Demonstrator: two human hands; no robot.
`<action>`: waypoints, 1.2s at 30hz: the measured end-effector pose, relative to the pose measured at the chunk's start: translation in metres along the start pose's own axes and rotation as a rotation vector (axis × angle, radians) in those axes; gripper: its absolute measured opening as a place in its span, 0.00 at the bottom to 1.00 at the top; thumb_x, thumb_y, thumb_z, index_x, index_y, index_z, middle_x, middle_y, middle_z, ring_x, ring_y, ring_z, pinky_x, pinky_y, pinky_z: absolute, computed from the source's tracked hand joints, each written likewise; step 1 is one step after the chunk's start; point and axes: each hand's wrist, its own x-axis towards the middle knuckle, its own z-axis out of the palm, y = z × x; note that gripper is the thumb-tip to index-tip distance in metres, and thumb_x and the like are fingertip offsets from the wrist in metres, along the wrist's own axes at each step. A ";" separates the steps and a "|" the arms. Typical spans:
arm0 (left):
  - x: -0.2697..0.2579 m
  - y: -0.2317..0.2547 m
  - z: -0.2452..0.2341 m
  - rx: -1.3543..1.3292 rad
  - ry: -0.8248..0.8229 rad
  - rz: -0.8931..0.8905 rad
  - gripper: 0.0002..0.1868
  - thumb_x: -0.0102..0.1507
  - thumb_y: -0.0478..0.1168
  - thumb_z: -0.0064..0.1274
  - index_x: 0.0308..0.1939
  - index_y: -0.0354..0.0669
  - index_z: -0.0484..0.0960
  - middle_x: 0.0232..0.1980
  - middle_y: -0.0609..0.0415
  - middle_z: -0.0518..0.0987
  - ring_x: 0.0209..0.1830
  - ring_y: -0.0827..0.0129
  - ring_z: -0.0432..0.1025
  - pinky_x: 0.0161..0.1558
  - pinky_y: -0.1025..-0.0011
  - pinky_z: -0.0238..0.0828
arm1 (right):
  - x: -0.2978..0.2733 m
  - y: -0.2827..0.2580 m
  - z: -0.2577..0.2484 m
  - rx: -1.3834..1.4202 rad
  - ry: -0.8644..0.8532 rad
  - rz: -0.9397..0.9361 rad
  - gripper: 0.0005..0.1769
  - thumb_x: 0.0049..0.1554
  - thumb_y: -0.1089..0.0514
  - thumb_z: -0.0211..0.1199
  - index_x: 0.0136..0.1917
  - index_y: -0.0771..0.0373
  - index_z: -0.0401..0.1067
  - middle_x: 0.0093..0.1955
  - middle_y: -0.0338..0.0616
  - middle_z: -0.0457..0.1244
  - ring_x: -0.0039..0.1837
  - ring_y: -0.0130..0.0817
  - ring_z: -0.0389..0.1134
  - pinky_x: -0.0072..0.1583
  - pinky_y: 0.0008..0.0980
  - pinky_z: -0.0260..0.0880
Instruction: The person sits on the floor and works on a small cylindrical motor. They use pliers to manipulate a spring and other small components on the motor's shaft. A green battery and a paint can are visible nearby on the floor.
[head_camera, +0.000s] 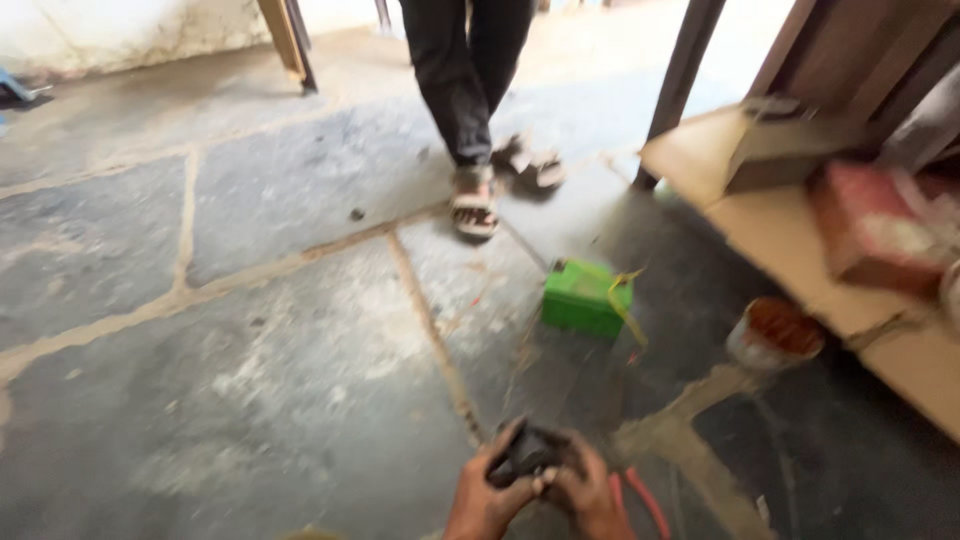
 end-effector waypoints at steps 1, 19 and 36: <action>0.001 -0.004 -0.002 -0.052 0.017 -0.039 0.45 0.49 0.39 0.67 0.71 0.39 0.70 0.57 0.45 0.82 0.56 0.64 0.78 0.57 0.68 0.77 | 0.004 0.002 -0.003 -0.019 -0.003 0.025 0.35 0.50 0.62 0.62 0.71 0.65 0.65 0.59 0.54 0.67 0.55 0.41 0.71 0.54 0.38 0.77; 0.014 0.021 -0.048 0.022 0.130 -0.254 0.44 0.42 0.42 0.61 0.66 0.49 0.74 0.57 0.41 0.75 0.56 0.54 0.79 0.61 0.64 0.80 | 0.083 0.105 -0.106 -0.295 -0.100 -0.353 0.34 0.60 0.55 0.60 0.74 0.73 0.60 0.69 0.69 0.64 0.69 0.54 0.68 0.69 0.51 0.67; 0.047 0.013 -0.065 -0.578 0.504 -0.201 0.66 0.48 0.36 0.62 0.81 0.64 0.33 0.65 0.39 0.72 0.48 0.54 0.83 0.50 0.61 0.86 | 0.100 0.149 -0.130 -0.738 0.185 -0.621 0.19 0.56 0.67 0.66 0.60 0.70 0.70 0.60 0.65 0.67 0.61 0.49 0.72 0.58 0.43 0.78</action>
